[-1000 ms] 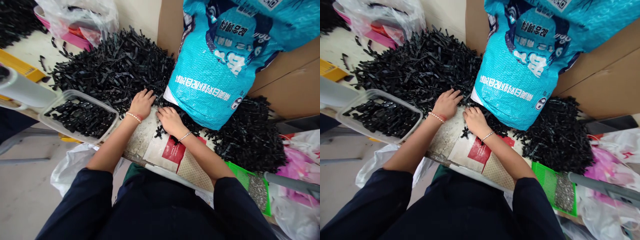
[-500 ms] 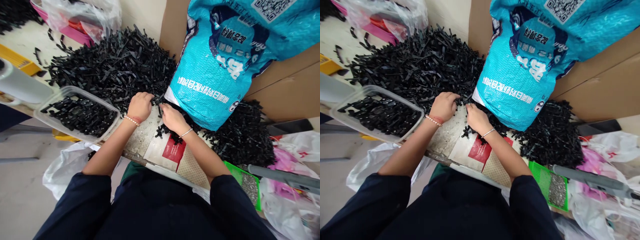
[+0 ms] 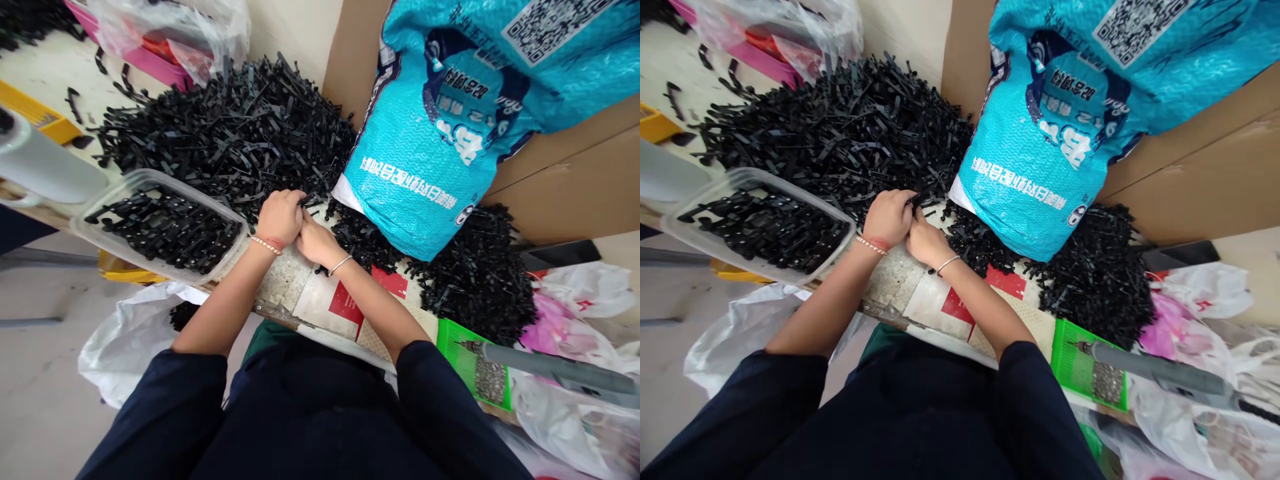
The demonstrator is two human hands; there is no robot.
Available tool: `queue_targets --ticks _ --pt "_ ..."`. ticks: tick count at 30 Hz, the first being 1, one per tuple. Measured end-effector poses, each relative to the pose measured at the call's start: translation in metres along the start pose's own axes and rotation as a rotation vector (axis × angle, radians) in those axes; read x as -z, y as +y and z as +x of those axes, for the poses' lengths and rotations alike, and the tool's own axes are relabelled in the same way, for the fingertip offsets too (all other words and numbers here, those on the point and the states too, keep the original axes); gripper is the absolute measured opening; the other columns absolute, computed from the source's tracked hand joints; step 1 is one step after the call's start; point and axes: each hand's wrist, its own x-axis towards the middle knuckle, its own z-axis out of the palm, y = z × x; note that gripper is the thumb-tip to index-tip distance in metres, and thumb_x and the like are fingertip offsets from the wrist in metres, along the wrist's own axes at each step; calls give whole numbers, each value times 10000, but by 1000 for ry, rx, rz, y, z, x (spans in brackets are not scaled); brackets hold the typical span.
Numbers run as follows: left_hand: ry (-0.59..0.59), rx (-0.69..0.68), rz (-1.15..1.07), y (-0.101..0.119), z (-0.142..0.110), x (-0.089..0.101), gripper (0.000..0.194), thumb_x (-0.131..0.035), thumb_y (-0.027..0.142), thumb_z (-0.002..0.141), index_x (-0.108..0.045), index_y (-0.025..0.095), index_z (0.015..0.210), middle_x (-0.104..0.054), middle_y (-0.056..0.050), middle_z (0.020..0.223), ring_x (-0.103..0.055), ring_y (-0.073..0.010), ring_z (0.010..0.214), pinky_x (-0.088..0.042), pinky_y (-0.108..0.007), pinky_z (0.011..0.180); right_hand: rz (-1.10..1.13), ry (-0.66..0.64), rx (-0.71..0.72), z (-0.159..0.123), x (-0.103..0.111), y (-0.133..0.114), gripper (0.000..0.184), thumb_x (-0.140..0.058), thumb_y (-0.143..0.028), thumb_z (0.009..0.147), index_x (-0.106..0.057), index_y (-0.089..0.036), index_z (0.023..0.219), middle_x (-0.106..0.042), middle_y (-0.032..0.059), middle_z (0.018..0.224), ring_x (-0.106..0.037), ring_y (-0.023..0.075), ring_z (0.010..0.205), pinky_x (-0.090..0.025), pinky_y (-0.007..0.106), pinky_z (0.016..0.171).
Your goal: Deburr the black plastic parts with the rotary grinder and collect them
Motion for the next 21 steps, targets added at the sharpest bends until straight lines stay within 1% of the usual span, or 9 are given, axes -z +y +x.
queue_targets --ticks 3,6,8,10,13,15,17,19,21 --pt "42 -81 -63 -3 0 0 406 -462 152 942 -747 167 1231 -768 -146 1121 -674 -331 1074 -521 -500 1001 7 8 31 2 -6 -3 593 -352 -237 1033 -395 -60 1598 -402 237 1707 -707 343 1267 -597 481 1070" --pt "40 -156 -117 -3 0 -1 404 -466 142 924 -755 177 1204 -763 -137 1104 -665 -325 1084 -513 -507 1015 1 24 64 -5 -3 4 541 -363 -207 1016 -500 -82 1523 -522 199 1633 -707 342 1259 -597 489 1063" --pt "47 -173 -144 -1 0 -2 404 -461 143 928 -757 184 1201 -758 -134 1102 -661 -321 1091 -508 -511 1022 3 71 90 -13 2 13 507 -372 -181 1003 -566 -106 1465 -560 166 1607 -691 329 1292 -588 472 1077" --pt "55 -177 -157 0 0 -3 402 -463 146 929 -756 188 1202 -753 -135 1110 -654 -322 1102 -504 -513 1024 3 118 86 -21 7 22 487 -376 -159 999 -610 -145 1426 -650 133 1513 -694 307 1288 -580 454 1077" --pt "62 -160 -170 0 0 -6 408 -465 140 923 -758 196 1202 -753 -131 1108 -653 -322 1101 -505 -512 1016 22 125 75 -29 10 32 478 -380 -125 995 -648 -207 1382 -748 80 1365 -713 257 1240 -565 410 1074" --pt "62 -142 -176 -1 0 -8 413 -461 137 925 -760 194 1205 -759 -131 1112 -660 -322 1095 -508 -514 1016 26 115 109 -31 11 34 466 -387 -111 995 -657 -219 1359 -737 60 1387 -699 227 1255 -551 372 1085" --pt "50 -148 -187 -1 0 -9 417 -464 136 922 -763 188 1208 -765 -135 1150 -664 -323 1129 -504 -520 1043 -24 124 119 -31 11 33 429 -386 -128 1012 -658 -208 1334 -715 66 1414 -696 225 1248 -561 359 1060" --pt "23 -171 -199 0 -1 -10 427 -476 132 914 -764 198 1222 -761 -133 1248 -653 -321 1217 -484 -532 1099 -123 141 78 -30 12 30 421 -355 -159 1041 -640 -190 1348 -677 94 1467 -715 246 1204 -594 377 998" --pt "-18 -193 -193 0 -2 -11 446 -486 134 913 -759 215 1256 -728 -124 1385 -612 -319 1337 -433 -557 1176 -229 126 14 -28 13 28 467 -310 -156 1050 -591 -170 1422 -562 136 1609 -737 266 1162 -625 402 928"
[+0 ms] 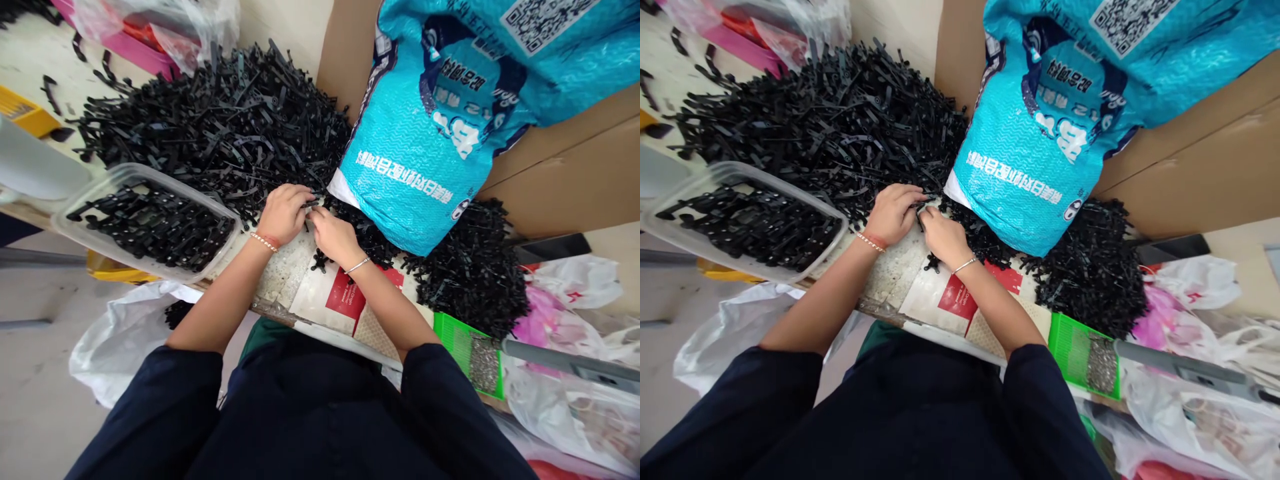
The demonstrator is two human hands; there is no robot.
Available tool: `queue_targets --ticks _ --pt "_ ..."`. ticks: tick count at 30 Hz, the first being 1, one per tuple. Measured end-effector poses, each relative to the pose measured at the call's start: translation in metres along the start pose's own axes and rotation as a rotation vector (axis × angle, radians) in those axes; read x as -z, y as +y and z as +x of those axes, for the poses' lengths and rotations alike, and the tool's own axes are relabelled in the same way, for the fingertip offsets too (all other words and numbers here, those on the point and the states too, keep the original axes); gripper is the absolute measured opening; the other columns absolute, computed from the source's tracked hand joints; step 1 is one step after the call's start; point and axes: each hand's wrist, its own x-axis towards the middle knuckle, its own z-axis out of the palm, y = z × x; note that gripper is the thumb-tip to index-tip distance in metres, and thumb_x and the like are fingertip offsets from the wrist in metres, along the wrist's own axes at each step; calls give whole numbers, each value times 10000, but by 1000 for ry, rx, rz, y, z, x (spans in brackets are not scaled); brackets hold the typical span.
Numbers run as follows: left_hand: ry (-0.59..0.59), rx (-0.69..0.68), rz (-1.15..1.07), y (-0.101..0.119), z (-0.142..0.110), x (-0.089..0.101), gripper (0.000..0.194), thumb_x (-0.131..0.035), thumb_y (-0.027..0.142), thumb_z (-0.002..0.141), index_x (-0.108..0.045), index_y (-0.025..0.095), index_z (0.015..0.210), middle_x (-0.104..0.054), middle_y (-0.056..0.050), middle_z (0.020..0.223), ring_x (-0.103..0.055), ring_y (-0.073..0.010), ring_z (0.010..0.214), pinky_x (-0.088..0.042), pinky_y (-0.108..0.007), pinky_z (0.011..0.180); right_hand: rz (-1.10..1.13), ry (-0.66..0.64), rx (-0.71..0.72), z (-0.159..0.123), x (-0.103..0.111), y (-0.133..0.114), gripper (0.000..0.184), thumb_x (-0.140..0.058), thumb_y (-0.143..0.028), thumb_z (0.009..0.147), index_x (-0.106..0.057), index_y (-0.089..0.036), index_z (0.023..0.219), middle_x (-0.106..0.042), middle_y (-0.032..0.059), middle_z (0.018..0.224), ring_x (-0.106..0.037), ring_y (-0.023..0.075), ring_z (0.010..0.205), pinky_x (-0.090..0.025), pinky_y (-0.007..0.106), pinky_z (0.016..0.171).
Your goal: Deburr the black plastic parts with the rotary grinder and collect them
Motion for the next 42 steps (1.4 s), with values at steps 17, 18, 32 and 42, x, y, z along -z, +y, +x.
queue_targets --ticks 17,18,32,42 --pt "-61 14 124 3 -2 -5 405 -482 126 970 -795 251 1197 -733 -126 1297 -541 -325 1433 -207 -662 1332 -147 -117 -56 -27 4 7 587 -259 -140 1043 -462 -132 1594 -358 163 1753 -770 276 1113 -653 428 922" --pt "-53 2 132 3 -2 -4 398 -487 137 977 -792 252 1206 -730 -121 1327 -540 -323 1437 -199 -663 1335 -150 -99 -52 -21 4 7 593 -248 -132 1042 -457 -125 1597 -341 170 1760 -774 273 1100 -655 424 911" --pt "-136 -119 144 9 18 -13 479 -455 122 1018 -681 205 1432 -532 -101 1658 -322 -287 1637 -126 -633 1360 -232 -55 -132 17 -22 13 617 -191 -124 1043 -420 -21 1606 -370 342 1682 -790 287 1037 -660 385 810" --pt "-160 -107 146 -2 45 -28 528 -401 143 1006 -692 167 1445 -579 -142 1612 -365 -303 1618 -170 -635 1350 -252 -76 -166 11 -18 8 612 -173 -78 1034 -405 -19 1598 -423 349 1649 -778 267 1083 -646 354 847"
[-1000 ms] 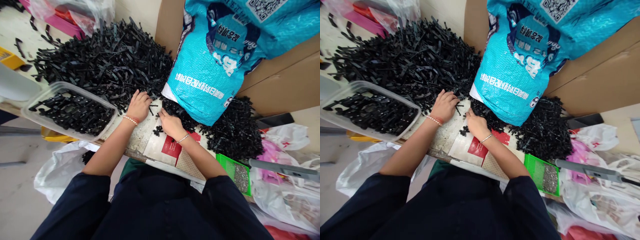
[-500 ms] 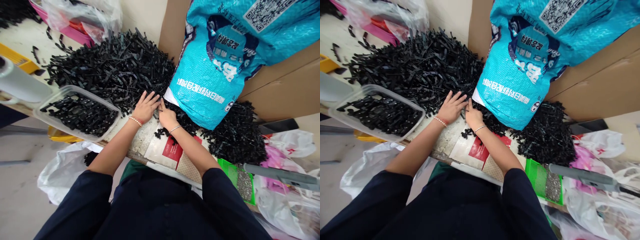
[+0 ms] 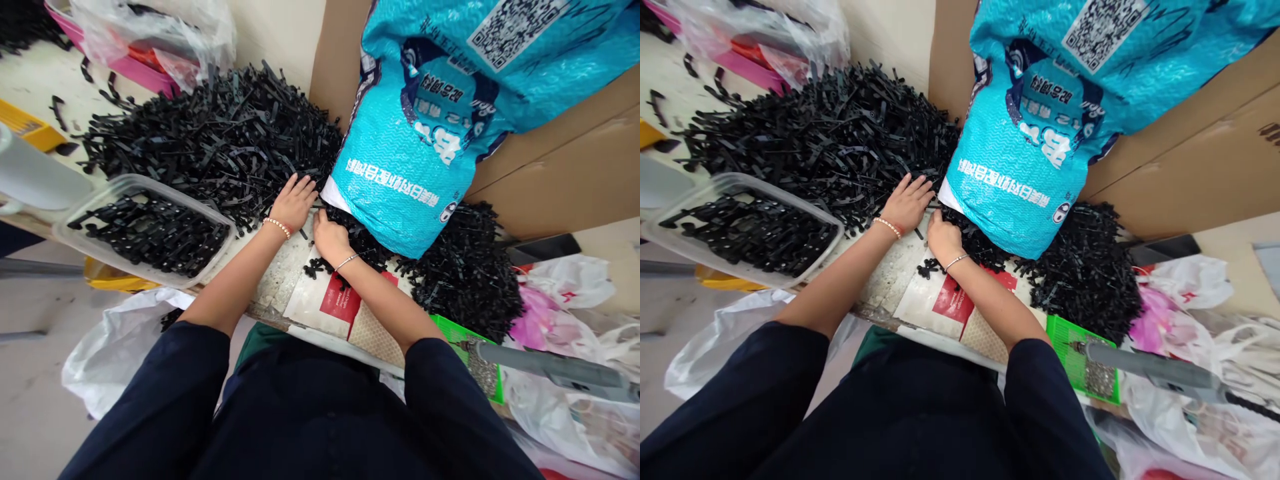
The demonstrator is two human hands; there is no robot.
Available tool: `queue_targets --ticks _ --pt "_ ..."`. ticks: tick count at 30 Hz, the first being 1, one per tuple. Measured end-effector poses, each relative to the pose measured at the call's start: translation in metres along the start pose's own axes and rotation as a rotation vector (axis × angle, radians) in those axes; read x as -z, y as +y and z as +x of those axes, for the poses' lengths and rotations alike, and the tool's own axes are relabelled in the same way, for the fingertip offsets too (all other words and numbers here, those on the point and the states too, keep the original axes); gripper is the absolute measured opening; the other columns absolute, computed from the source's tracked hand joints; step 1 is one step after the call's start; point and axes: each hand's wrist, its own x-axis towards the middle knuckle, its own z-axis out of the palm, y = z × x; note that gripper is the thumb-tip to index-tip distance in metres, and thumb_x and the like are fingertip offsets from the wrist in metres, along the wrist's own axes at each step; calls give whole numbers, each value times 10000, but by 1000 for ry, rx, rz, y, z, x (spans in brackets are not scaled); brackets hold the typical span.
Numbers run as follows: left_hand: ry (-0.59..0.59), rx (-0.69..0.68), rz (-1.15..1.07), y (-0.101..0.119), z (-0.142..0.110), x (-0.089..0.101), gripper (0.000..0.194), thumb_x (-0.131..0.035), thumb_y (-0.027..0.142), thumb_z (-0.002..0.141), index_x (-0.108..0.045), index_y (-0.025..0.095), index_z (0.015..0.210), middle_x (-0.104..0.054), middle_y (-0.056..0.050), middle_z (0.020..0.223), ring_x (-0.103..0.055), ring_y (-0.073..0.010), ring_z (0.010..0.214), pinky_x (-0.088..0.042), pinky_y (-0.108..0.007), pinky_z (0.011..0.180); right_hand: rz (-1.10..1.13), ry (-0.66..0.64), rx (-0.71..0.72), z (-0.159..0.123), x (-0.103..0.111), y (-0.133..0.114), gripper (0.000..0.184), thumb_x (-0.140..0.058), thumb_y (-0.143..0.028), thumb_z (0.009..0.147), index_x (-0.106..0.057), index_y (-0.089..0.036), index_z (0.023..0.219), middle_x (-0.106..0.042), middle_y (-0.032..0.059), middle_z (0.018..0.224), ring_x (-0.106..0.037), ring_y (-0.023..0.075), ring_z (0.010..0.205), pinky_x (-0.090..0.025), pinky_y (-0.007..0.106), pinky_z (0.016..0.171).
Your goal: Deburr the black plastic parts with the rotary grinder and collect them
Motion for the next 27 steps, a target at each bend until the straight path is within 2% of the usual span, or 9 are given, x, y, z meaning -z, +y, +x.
queue_targets --ticks 4,8,15,18,22,24,27 --pt "51 29 5 -2 -10 2 514 -380 166 1026 -708 223 1418 -641 -97 1557 -409 -289 1596 -183 -632 1347 -13 -9 9 -4 2 2 633 -163 -79 1029 -369 8 1621 -438 387 1617 -789 271 1061 -652 363 833" --pt "85 59 60 -1 -23 9 491 -383 175 1033 -713 200 1395 -678 -121 1503 -441 -301 1574 -195 -623 1348 -9 -28 6 -7 3 5 639 -180 -79 1031 -367 -12 1638 -479 361 1605 -791 260 1065 -659 360 843" --pt "88 141 48 3 -42 21 482 -352 167 1031 -738 181 1319 -681 -142 1485 -400 -309 1599 -153 -593 1362 -4 -48 18 -7 3 6 619 -219 -88 1042 -384 -39 1637 -340 328 1707 -786 267 1086 -659 372 853" --pt "93 160 35 6 -46 23 476 -368 165 1024 -750 174 1308 -682 -154 1482 -392 -337 1602 -162 -641 1349 -6 -54 36 -9 4 9 620 -223 -85 1039 -391 -50 1635 -355 302 1711 -778 271 1104 -658 374 862" --pt "107 151 20 9 -48 22 467 -420 159 1007 -755 225 1325 -661 -130 1524 -390 -359 1601 -181 -705 1323 -25 -12 88 -16 11 11 602 -209 -112 1053 -412 -52 1617 -372 278 1711 -756 284 1128 -658 402 869" --pt "114 144 2 10 -50 22 465 -440 153 999 -744 215 1345 -589 -143 1604 -377 -363 1607 -206 -700 1319 -28 14 118 -23 17 13 580 -210 -142 1070 -437 -71 1599 -433 263 1681 -746 290 1131 -652 414 874" --pt "105 121 -36 9 -54 26 454 -451 144 997 -725 159 1359 -482 -185 1681 -348 -363 1621 -218 -663 1326 37 78 155 -35 28 19 523 -234 -218 1102 -539 -125 1517 -612 216 1532 -749 302 1100 -639 435 879"
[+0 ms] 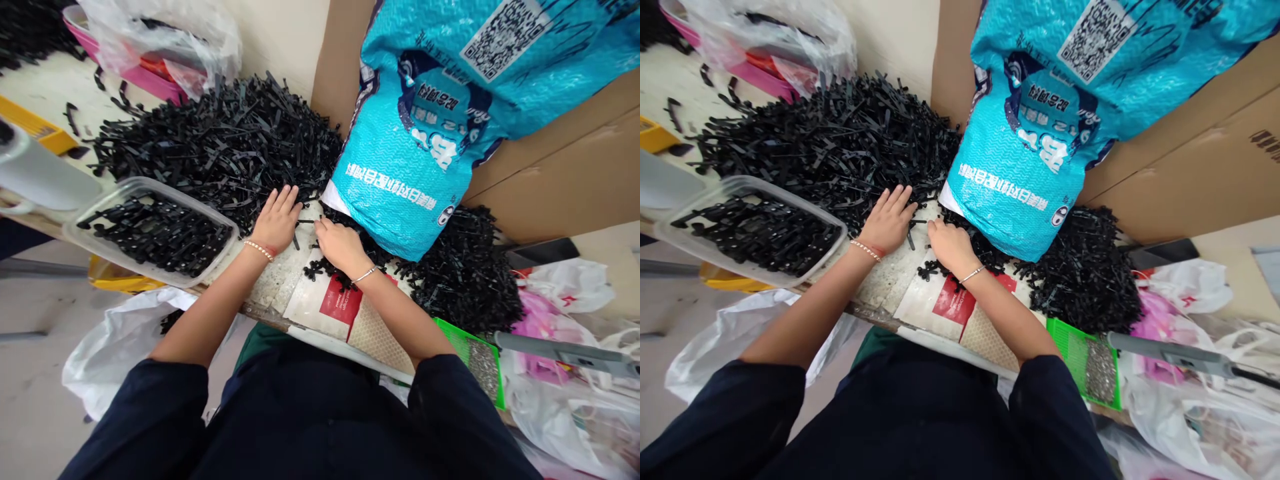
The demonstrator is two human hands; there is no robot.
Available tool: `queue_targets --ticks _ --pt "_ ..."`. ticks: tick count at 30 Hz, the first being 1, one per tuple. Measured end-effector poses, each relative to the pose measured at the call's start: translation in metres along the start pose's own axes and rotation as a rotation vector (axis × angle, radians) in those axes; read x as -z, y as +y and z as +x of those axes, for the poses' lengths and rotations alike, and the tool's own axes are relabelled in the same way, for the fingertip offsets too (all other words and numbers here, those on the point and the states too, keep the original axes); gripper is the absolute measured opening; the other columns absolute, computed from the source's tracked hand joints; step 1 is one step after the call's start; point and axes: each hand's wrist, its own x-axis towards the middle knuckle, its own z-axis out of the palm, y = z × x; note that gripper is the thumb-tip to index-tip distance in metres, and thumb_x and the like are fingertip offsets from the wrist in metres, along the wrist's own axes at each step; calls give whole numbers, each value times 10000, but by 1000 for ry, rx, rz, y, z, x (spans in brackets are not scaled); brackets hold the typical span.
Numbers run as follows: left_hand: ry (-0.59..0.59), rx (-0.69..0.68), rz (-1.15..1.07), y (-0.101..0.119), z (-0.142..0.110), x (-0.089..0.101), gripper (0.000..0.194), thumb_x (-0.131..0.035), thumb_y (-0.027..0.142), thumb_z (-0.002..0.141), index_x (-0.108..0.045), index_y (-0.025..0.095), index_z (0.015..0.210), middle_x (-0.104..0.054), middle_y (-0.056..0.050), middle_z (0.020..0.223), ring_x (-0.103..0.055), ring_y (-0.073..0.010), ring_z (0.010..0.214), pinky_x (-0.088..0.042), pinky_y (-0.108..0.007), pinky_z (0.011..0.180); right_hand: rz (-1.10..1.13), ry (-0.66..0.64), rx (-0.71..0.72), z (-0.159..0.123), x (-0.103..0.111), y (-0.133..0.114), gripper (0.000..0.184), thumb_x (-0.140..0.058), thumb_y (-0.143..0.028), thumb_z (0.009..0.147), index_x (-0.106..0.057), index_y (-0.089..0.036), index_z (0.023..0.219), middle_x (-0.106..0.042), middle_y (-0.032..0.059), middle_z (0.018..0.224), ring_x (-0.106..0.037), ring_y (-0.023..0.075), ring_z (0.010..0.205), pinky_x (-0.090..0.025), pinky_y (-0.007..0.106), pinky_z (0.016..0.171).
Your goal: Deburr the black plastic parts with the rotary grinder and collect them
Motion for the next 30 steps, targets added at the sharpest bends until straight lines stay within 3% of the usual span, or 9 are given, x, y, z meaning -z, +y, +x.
queue_targets --ticks 4,8,11,13,15,18,22,27,30 --pt "59 -7 -181 10 -9 12 403 -473 201 1023 -715 126 1337 -582 -209 1592 -413 -365 1586 -241 -635 1317 319 267 89 -12 10 12 510 -268 -389 1131 -638 -215 1434 -699 144 1441 -719 313 1208 -596 501 1039" --pt "108 17 -754 49 -31 19 410 -456 396 1099 -684 145 1330 -738 -168 1355 -664 -297 1328 -492 -506 1174 718 544 179 -16 17 15 529 -290 -541 1123 -646 -323 1447 -687 53 1486 -612 276 1416 -477 557 1232" --pt "22 94 -1115 80 -52 18 437 -458 523 1104 -687 150 1122 -760 -104 984 -733 -225 910 -627 -375 865 829 526 186 -16 20 4 576 -280 -623 1104 -642 -359 1466 -621 33 1572 -547 266 1494 -389 587 1301" --pt "43 171 -1137 91 -65 19 419 -456 529 1105 -651 164 1043 -709 -69 879 -667 -185 736 -604 -321 705 885 425 224 -13 20 -3 619 -297 -693 1076 -637 -365 1477 -586 23 1609 -500 268 1539 -334 589 1337" --pt "111 212 -1009 92 -77 20 354 -445 464 1117 -638 171 1072 -712 -74 914 -662 -182 742 -594 -322 720 1026 337 233 -1 20 -4 687 -311 -775 1033 -608 -376 1506 -560 10 1635 -484 271 1553 -342 576 1338" --pt "152 184 -720 81 -98 18 261 -439 325 1111 -652 177 1142 -750 -104 1015 -722 -230 912 -593 -382 891 1344 350 73 42 25 11 788 -283 -854 984 -522 -385 1570 -483 5 1694 -474 288 1560 -396 584 1300" --pt "86 131 -461 64 -126 3 201 -487 211 1052 -664 193 1146 -771 -119 1072 -741 -267 995 -600 -423 941 1659 462 -216 135 38 47 734 -275 -740 1043 -471 -308 1603 -440 53 1711 -370 290 1624 -353 599 1299" --pt "32 160 -495 55 -137 -10 216 -463 211 1071 -662 192 1151 -789 -118 1072 -763 -263 1000 -615 -410 938 1800 608 -639 227 42 76 574 -325 -510 1077 -487 -245 1559 -482 40 1665 -320 238 1640 -346 597 1295" --pt "53 207 -565 52 -134 -7 249 -425 245 1099 -662 182 1143 -798 -121 1059 -772 -264 981 -619 -412 929 1736 620 -631 253 34 84 533 -341 -449 1064 -558 -195 1480 -586 67 1561 -427 239 1575 -410 589 1259"
